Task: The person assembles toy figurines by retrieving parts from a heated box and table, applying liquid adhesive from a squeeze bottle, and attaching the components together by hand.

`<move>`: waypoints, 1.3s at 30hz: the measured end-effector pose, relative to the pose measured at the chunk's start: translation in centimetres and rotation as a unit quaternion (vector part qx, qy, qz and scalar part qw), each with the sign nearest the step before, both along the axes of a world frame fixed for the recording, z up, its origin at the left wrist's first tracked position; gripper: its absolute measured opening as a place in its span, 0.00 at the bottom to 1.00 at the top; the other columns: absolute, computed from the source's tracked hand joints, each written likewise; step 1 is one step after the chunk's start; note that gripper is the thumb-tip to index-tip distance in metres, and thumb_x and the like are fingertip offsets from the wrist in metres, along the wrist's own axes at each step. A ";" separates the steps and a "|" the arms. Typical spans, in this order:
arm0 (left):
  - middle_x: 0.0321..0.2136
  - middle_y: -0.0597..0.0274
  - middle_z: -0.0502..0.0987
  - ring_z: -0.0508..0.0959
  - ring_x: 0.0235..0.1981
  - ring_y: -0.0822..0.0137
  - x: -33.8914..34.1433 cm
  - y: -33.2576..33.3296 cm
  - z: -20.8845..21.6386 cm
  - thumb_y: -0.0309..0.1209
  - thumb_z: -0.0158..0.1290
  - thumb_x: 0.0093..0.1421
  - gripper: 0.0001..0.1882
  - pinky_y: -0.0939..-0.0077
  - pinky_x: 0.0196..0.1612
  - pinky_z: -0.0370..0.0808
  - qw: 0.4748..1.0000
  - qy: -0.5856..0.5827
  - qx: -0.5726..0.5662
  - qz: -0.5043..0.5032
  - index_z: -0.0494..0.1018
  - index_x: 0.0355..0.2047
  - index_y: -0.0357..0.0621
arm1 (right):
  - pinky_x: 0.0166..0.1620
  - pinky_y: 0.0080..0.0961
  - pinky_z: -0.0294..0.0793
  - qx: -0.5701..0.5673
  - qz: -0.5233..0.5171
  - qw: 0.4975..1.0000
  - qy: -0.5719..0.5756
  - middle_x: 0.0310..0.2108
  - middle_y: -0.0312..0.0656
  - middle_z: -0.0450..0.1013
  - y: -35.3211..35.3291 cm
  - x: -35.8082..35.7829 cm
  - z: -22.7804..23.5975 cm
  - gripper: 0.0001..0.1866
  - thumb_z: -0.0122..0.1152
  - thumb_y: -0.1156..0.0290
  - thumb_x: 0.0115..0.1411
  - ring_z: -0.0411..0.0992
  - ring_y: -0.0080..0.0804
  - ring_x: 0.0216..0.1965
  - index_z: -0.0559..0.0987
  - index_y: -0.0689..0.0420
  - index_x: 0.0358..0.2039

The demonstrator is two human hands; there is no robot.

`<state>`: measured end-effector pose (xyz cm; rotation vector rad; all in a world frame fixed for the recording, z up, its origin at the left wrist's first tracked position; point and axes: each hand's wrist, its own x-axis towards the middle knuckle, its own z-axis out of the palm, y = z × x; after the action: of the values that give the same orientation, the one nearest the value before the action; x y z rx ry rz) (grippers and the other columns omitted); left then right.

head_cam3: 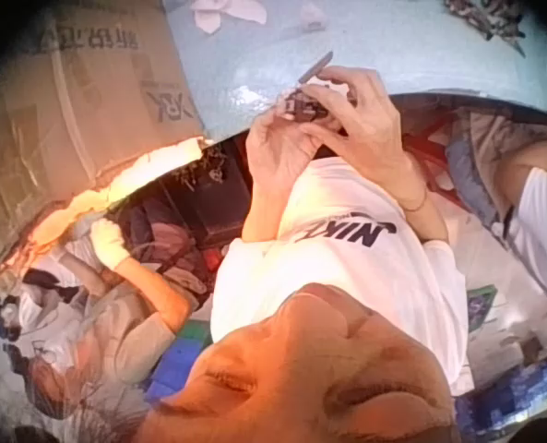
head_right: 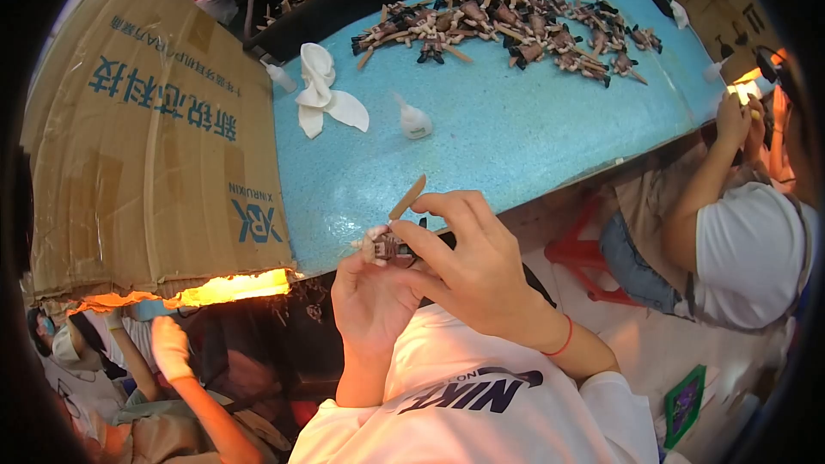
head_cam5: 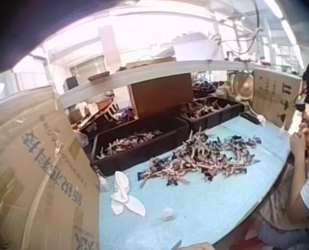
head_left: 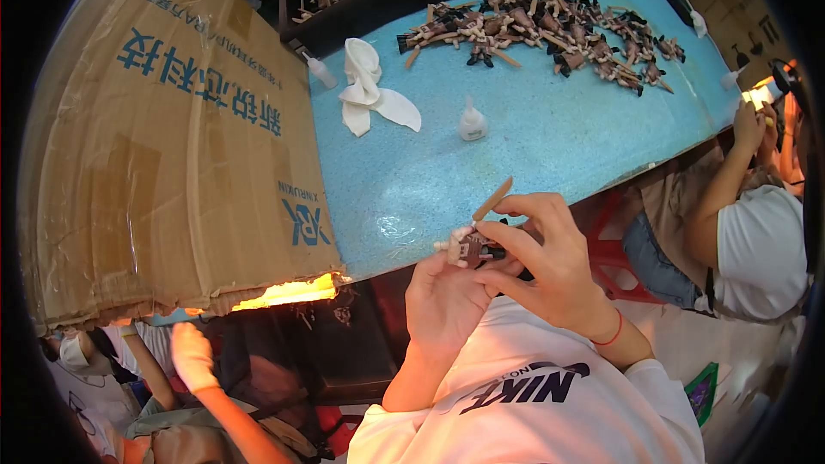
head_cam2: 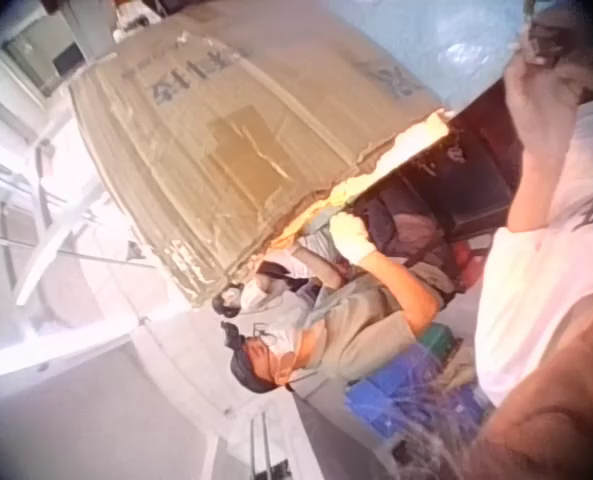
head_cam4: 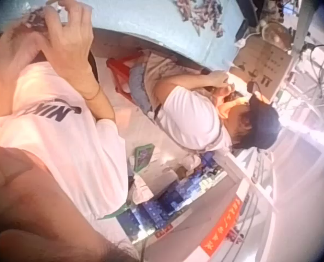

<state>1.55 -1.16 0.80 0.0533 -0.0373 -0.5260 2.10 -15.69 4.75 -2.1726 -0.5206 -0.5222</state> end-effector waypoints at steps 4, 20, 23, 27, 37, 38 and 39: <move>0.45 0.57 0.71 0.69 0.49 0.53 -0.2 -0.3 0.2 0.39 0.39 0.61 0.20 0.59 0.53 0.63 0.999 0.024 -0.004 -0.026 0.65 0.48 0.41 | 0.31 0.28 0.71 -0.026 -0.007 0.999 -0.019 0.35 0.43 0.68 0.1 -0.1 -0.5 0.21 0.65 0.73 0.37 0.68 0.39 0.35 0.75 0.61 0.35; 0.40 0.54 0.75 0.68 0.49 0.47 -0.4 -0.2 0.5 0.42 0.43 0.60 0.18 0.55 0.53 0.64 0.993 0.047 0.110 -0.013 0.73 0.39 0.42 | 0.31 0.26 0.75 -0.028 0.018 0.995 -0.096 0.37 0.48 0.68 0.0 -0.9 -0.5 0.21 0.59 0.77 0.37 0.70 0.41 0.34 0.73 0.67 0.36; 0.46 0.55 0.70 0.69 0.49 0.57 -0.4 -0.3 -0.4 0.41 0.42 0.61 0.19 0.58 0.50 0.65 1.000 -0.010 0.025 -0.015 0.68 0.46 0.40 | 0.31 0.26 0.74 -0.028 0.019 0.995 -0.098 0.37 0.49 0.68 0.0 -0.9 -0.5 0.20 0.59 0.78 0.38 0.71 0.41 0.34 0.73 0.68 0.36; 0.46 0.56 0.70 0.69 0.49 0.57 -0.3 -0.5 -0.3 0.41 0.42 0.62 0.20 0.58 0.51 0.65 1.000 -0.014 0.019 -0.011 0.67 0.47 0.40 | 0.31 0.26 0.74 -0.022 0.021 0.995 -0.092 0.37 0.50 0.68 -0.1 -0.9 -0.4 0.20 0.59 0.78 0.38 0.70 0.42 0.34 0.73 0.69 0.36; 0.50 0.53 0.66 0.67 0.51 0.57 -0.8 -0.4 -0.7 0.43 0.41 0.63 0.24 0.60 0.52 0.65 0.993 -0.081 0.078 0.029 0.63 0.51 0.35 | 0.31 0.27 0.74 -0.020 0.029 0.995 -0.098 0.36 0.50 0.68 -0.1 -0.8 -0.3 0.21 0.59 0.78 0.38 0.70 0.43 0.33 0.73 0.69 0.37; 0.50 0.53 0.66 0.67 0.51 0.57 -0.7 -0.4 -0.6 0.43 0.41 0.63 0.24 0.60 0.52 0.65 0.993 -0.082 0.077 0.029 0.63 0.51 0.35 | 0.32 0.28 0.74 -0.017 0.029 0.995 -0.092 0.36 0.50 0.68 -0.1 -0.9 -0.2 0.21 0.59 0.79 0.38 0.70 0.44 0.33 0.73 0.69 0.37; 0.50 0.51 0.66 0.68 0.50 0.58 -0.7 -0.3 -0.3 0.43 0.42 0.62 0.26 0.60 0.51 0.66 0.988 -0.097 0.115 0.023 0.62 0.52 0.33 | 0.32 0.28 0.74 -0.018 0.029 0.995 -0.093 0.36 0.50 0.68 -0.2 -1.0 -0.4 0.21 0.59 0.79 0.38 0.70 0.44 0.33 0.73 0.69 0.37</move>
<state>0.87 -1.43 0.46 0.3308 -0.1656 -0.4764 1.08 -15.86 4.40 -2.1472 -0.6961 -0.6936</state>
